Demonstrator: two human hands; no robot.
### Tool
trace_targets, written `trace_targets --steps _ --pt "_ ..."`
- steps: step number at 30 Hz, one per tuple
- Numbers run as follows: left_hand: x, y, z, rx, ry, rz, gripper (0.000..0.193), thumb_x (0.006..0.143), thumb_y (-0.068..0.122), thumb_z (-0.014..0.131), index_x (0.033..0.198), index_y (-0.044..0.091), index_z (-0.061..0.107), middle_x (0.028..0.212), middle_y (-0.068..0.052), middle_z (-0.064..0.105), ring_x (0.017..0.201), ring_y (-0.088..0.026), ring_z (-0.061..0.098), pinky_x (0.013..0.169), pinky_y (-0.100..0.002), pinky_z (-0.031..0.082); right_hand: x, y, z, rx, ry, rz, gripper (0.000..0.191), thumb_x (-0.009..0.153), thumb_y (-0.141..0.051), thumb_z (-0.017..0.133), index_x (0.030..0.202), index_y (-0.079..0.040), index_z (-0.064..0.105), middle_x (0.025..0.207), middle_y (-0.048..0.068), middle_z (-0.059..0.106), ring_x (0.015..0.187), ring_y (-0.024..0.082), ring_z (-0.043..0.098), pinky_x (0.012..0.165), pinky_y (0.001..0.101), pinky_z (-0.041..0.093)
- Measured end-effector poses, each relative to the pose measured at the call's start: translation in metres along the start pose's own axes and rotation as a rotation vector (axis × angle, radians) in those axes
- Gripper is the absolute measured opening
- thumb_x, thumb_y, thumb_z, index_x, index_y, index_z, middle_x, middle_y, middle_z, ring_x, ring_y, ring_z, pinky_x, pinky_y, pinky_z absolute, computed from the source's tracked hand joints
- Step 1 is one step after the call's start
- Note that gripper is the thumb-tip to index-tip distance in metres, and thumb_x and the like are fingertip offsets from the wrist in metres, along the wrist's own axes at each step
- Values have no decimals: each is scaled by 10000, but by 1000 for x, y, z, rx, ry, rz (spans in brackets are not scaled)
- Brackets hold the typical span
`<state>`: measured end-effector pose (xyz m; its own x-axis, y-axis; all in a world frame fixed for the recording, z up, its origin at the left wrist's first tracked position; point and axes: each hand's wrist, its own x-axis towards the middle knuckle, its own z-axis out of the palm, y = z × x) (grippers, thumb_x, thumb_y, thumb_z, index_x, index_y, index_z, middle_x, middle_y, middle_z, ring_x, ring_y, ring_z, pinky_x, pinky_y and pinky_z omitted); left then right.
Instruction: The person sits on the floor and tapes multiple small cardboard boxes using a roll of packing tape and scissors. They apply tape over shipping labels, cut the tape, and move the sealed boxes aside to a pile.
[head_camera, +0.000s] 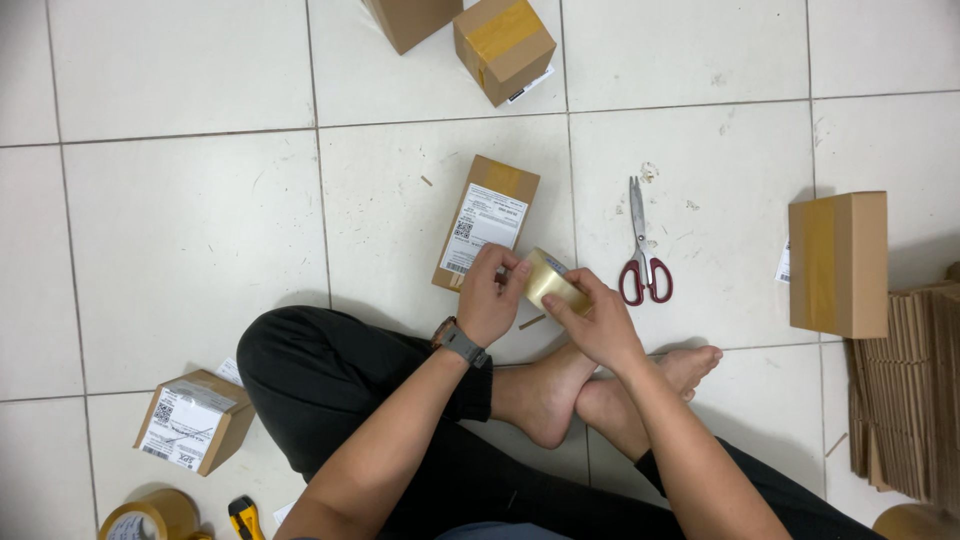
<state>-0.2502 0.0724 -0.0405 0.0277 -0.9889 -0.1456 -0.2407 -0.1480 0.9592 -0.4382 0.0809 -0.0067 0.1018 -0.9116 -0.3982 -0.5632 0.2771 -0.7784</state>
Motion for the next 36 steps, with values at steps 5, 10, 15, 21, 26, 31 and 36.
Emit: trace_targets --steps 5,10,15,21,26,31,36 --pt "19 -24 -50 168 130 4 185 994 185 663 931 13 637 776 -136 691 657 -276 657 610 -364 520 11 -13 6 -253 116 -188 354 862 -372 770 985 -42 737 917 167 743 899 314 684 775 416 539" --pt "42 -57 -97 442 88 -258 267 869 180 772 993 5 613 739 -141 692 699 -269 663 661 -367 528 25 -15 20 -416 39 -97 386 916 -416 714 1028 -48 754 844 181 736 876 350 622 836 433 504" --pt "37 -56 -71 127 100 -265 331 964 274 680 1163 19 610 881 -161 697 772 -239 670 724 -360 558 36 30 13 -226 11 -172 373 930 -362 640 1050 -26 745 1001 138 717 917 340 594 855 418 489" --pt "11 -40 -19 -13 -19 -439 1023 817 417 816 1454 -91 197 1180 -253 662 998 -256 716 865 -322 572 27 102 -21 -355 367 -107 288 940 -187 694 1174 -19 698 1208 202 576 1098 367 579 902 399 486" --pt "3 -37 -25 -271 -69 -415 1058 779 329 847 1512 -98 215 1270 -256 667 1086 -265 725 891 -327 609 18 124 -35 -271 391 152 521 879 -146 777 1357 -67 583 1156 162 640 966 272 678 822 370 539" --pt "13 -48 -49 -315 -26 -443 971 764 292 836 1494 -91 323 1224 -242 703 1003 -261 748 824 -352 630 -48 89 -18 637 370 94 617 860 -145 730 1426 -50 505 1135 104 661 932 173 714 818 291 586" --pt "15 -59 -51 -371 -73 -457 941 797 282 841 1497 -89 333 1251 -214 699 1036 -224 740 846 -321 622 -168 46 57 965 -86 235 392 921 -66 600 1302 -50 509 1041 93 665 859 156 681 717 269 548"
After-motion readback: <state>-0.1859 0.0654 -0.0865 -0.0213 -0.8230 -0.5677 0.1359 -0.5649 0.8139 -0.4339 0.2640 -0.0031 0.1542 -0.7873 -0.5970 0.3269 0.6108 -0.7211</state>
